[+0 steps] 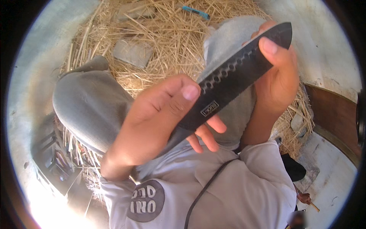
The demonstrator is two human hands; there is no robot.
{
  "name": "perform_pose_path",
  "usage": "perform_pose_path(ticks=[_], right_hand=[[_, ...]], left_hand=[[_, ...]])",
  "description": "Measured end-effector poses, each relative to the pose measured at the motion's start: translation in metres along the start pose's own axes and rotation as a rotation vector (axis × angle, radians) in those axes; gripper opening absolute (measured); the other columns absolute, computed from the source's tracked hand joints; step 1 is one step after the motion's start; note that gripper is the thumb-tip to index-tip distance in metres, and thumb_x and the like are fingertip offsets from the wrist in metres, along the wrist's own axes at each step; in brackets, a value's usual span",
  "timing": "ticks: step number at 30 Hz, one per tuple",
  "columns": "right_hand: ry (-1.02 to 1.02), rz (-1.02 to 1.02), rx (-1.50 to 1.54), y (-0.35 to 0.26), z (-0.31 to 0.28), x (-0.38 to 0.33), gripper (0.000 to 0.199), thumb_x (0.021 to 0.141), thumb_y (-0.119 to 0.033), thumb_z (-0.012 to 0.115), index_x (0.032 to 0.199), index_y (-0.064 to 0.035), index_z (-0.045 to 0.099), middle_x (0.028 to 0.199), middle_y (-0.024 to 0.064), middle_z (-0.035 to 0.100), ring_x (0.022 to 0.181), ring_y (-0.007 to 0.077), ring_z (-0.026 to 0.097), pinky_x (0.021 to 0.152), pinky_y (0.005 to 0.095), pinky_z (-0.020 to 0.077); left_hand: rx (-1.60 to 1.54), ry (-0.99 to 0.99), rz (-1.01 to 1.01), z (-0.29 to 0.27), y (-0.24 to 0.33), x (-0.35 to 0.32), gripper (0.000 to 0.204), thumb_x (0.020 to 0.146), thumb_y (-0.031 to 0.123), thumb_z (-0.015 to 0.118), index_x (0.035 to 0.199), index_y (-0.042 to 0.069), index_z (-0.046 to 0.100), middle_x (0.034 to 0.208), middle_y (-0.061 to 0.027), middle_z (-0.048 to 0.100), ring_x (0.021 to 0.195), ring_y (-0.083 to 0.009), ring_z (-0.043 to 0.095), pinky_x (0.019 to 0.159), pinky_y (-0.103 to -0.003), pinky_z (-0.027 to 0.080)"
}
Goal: The person sits on a bed of straw and uses a large knife to split long bamboo stalks into thin strips. They hold the stalks with one hand and strike them with the knife to separate the fibers, occasionally inspecting the blade.
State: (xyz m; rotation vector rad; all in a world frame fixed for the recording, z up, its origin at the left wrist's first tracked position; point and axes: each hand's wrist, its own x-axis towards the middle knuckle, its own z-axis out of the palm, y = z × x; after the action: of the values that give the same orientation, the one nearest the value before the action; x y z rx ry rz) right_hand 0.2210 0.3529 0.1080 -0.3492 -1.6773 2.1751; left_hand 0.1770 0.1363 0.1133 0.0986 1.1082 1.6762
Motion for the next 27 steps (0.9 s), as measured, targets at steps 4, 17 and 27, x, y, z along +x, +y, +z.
perform_pose_path(ticks=[4, 17, 27], right_hand=[[-0.007, 0.062, -0.025, -0.007, 0.007, -0.004, 0.023, 0.082, -0.019, 0.063, 0.093, -0.0013, 0.052, 0.075, 0.0059, 0.054, 0.065, 0.0133, 0.053, 0.060, 0.0260, 0.0425], [-0.017, 0.067, 0.130, 0.000, 0.000, 0.000, 0.021, 0.074, -0.012, 0.072, 0.083, -0.0049, 0.055, 0.070, 0.0021, 0.056, 0.061, 0.0082, 0.052, 0.058, 0.0230, 0.0403], [-0.055, 0.035, 0.144, 0.003, -0.002, -0.001, 0.019, 0.074, -0.009, 0.071, 0.085, -0.0037, 0.056, 0.072, 0.0060, 0.063, 0.062, 0.0107, 0.059, 0.059, 0.0241, 0.0472]], left_hand=[[-0.005, -0.066, -0.030, -0.004, 0.002, 0.000, 0.040, 0.108, 0.037, 0.039, 0.106, -0.002, 0.049, 0.089, -0.0283, 0.070, 0.066, -0.0349, 0.072, 0.053, -0.035, 0.058], [-0.039, -0.112, -0.102, -0.006, 0.011, -0.005, 0.035, 0.109, 0.035, 0.037, 0.101, 0.002, 0.045, 0.093, -0.0290, 0.070, 0.072, -0.0362, 0.073, 0.058, -0.036, 0.059], [0.000, -0.099, -0.070, -0.008, 0.008, -0.007, 0.050, 0.107, 0.041, 0.033, 0.114, -0.006, 0.051, 0.096, -0.0300, 0.069, 0.074, -0.0356, 0.073, 0.060, -0.036, 0.059]])
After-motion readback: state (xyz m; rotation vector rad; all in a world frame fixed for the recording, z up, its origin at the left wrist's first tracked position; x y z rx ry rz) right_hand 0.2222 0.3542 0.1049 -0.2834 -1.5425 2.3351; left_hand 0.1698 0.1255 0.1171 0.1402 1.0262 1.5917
